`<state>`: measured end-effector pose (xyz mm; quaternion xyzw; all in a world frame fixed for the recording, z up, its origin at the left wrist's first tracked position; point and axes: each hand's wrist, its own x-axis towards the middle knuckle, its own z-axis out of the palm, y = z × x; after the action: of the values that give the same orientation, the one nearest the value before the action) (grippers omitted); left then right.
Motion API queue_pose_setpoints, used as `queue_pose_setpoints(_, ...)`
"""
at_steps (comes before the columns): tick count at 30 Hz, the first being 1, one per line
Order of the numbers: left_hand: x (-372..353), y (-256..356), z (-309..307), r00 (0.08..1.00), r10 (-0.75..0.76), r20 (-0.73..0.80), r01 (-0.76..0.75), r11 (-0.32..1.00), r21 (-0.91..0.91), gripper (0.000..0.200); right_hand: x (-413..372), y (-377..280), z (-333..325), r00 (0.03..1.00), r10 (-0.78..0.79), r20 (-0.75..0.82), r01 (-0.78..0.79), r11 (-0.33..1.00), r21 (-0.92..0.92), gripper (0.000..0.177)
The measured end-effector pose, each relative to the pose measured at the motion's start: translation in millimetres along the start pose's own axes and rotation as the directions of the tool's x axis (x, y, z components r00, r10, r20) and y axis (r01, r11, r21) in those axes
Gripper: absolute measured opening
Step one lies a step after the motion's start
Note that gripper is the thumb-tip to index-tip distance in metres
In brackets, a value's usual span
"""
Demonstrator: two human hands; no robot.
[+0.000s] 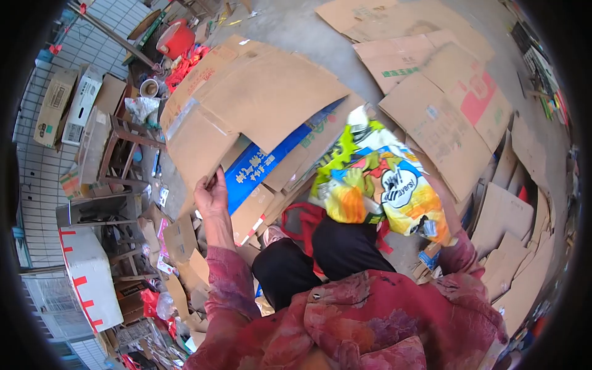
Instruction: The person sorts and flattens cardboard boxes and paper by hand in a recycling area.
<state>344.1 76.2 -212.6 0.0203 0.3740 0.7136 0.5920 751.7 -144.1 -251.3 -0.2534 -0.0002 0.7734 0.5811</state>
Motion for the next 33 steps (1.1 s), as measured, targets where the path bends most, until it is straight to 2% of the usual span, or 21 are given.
queue_pose_setpoints(2, -12.3, 0.3, 29.3, 0.991, 0.024, 0.128, -0.02, 0.999, -0.03, 0.02, 4.3, 4.6, 11.5, 0.997, -0.057, 0.042, 0.063, 0.985, -0.16, 0.041)
queue_pose_setpoints(3, -15.6, 1.2, 39.8, 0.984, -0.008, 0.18, 0.016, 0.999, -0.038, 0.019, 7.1, 6.3, 17.4, 0.993, -0.094, 0.077, 0.112, 0.953, -0.28, 0.041)
queue_pose_setpoints(4, -21.9, 1.2, 51.6, 0.981, -0.012, 0.191, 0.019, 0.999, -0.037, 0.019, 10.6, 9.5, 24.1, 0.979, -0.151, 0.138, 0.199, 0.864, -0.462, 0.042)
queue_pose_setpoints(5, -30.2, -0.6, 64.4, 0.978, -0.027, 0.209, 0.036, 0.999, -0.036, 0.02, 16.1, 7.9, 29.7, 0.947, -0.21, 0.243, 0.32, 0.671, -0.669, 0.042)
queue_pose_setpoints(6, -36.7, -2.4, 76.3, 0.973, -0.043, 0.228, 0.053, 0.998, -0.035, 0.02, 30.7, 9.4, 37.0, 0.898, -0.245, 0.366, 0.439, 0.416, -0.796, 0.042)
queue_pose_setpoints(7, -41.8, -3.8, 86.4, 0.968, -0.048, 0.245, 0.058, 0.998, -0.035, 0.02, 46.6, 10.9, 45.6, 0.85, -0.252, 0.464, 0.516, 0.215, -0.829, 0.042)
queue_pose_setpoints(9, -49.0, -5.9, 97.7, 0.963, -0.024, 0.27, 0.03, 0.999, -0.02, 0.022, 93.9, 15.5, 61.4, 0.905, -0.044, 0.422, 0.377, 0.544, -0.75, 0.046)
queue_pose_setpoints(10, -48.1, -6.1, 98.9, 0.959, -0.03, 0.282, 0.037, 0.999, -0.018, 0.022, 155.1, 29.6, 45.2, 0.971, 0.149, 0.185, -0.009, 0.803, -0.597, 0.038)
queue_pose_setpoints(11, -46.6, -5.5, 97.8, 0.948, -0.024, 0.317, 0.028, 1.0, -0.007, 0.023, 215.8, 43.6, 29.8, 0.942, 0.327, -0.07, -0.334, 0.91, -0.247, 0.03)
queue_pose_setpoints(12, -45.1, -4.8, 96.0, 0.936, -0.018, 0.351, 0.018, 1.0, 0.004, 0.025, 224.8, 51.6, 59.2, 0.976, 0.205, -0.078, -0.219, 0.939, -0.267, 0.026)
queue_pose_setpoints(13, -45.6, -3.5, 94.8, 0.929, -0.041, 0.368, 0.039, 0.999, 0.013, 0.027, 278.6, 68.1, 28.7, 0.981, 0.194, 0.026, -0.182, 0.954, -0.24, 0.027)
queue_pose_setpoints(14, -46.2, -1.6, 92.5, 0.926, -0.044, 0.374, 0.04, 0.999, 0.019, 0.027, 284.7, 70.6, 53.0, 0.995, 0.098, 0.008, -0.093, 0.959, -0.266, 0.027)
queue_pose_setpoints(15, -46.3, 0.6, 89.4, 0.921, -0.032, 0.389, 0.032, 0.999, 0.007, 0.03, 311.6, 73.8, 53.9, 0.996, 0.052, -0.067, -0.072, 0.936, -0.344, 0.026)
queue_pose_setpoints(16, -46.1, 2.8, 85.4, 0.915, -0.02, 0.402, 0.024, 1.0, -0.004, 0.032, 335.0, 77.3, 55.8, 0.998, -0.053, -0.019, 0.044, 0.948, -0.316, 0.029)
queue_pose_setpoints(19, -46.5, 11.8, 69.3, 0.922, -0.027, 0.386, 0.035, 0.999, -0.012, 0.036, 389.2, 71.5, 73.3, 0.946, -0.314, -0.086, 0.306, 0.948, -0.092, 0.032)
queue_pose_setpoints(21, -45.2, 13.1, 56.5, 0.926, -0.022, 0.376, 0.017, 1.0, 0.019, 0.038, 414.9, 69.1, 69.9, 0.914, -0.395, -0.09, 0.396, 0.918, -0.008, 0.032)
queue_pose_setpoints(23, -40.4, 8.4, 35.7, 0.929, -0.018, 0.37, 0.001, 0.999, 0.047, 0.039, 439.0, 66.9, 65.0, 0.901, -0.43, -0.065, 0.433, 0.901, 0.04, 0.032)
queue_pose_setpoints(25, -36.7, 3.5, 11.1, 0.96, -0.002, 0.282, -0.043, 0.987, 0.154, 0.041, 453.8, 69.0, 56.0, 0.898, -0.44, -0.022, 0.441, 0.895, 0.071, 0.032)
queue_pose_setpoints(28, -24.9, 0.8, -30.4, 0.983, -0.055, 0.176, 0.017, 0.977, 0.212, 0.042, 452.4, 77.4, 37.9, 0.913, -0.406, 0.035, 0.404, 0.913, 0.053, 0.032)
queue_pose_setpoints(31, -8.8, 3.1, -64.3, 0.993, -0.062, 0.099, 0.043, 0.984, 0.174, 0.044, 414.1, 79.0, 8.6, 0.944, -0.325, 0.046, 0.327, 0.945, -0.028, 0.033)
queue_pose_setpoints(33, -0.5, 3.6, -79.2, 0.994, -0.073, 0.078, 0.061, 0.987, 0.147, 0.044, 375.1, 72.5, -10.5, 0.97, -0.239, -0.04, 0.236, 0.97, -0.062, 0.033)
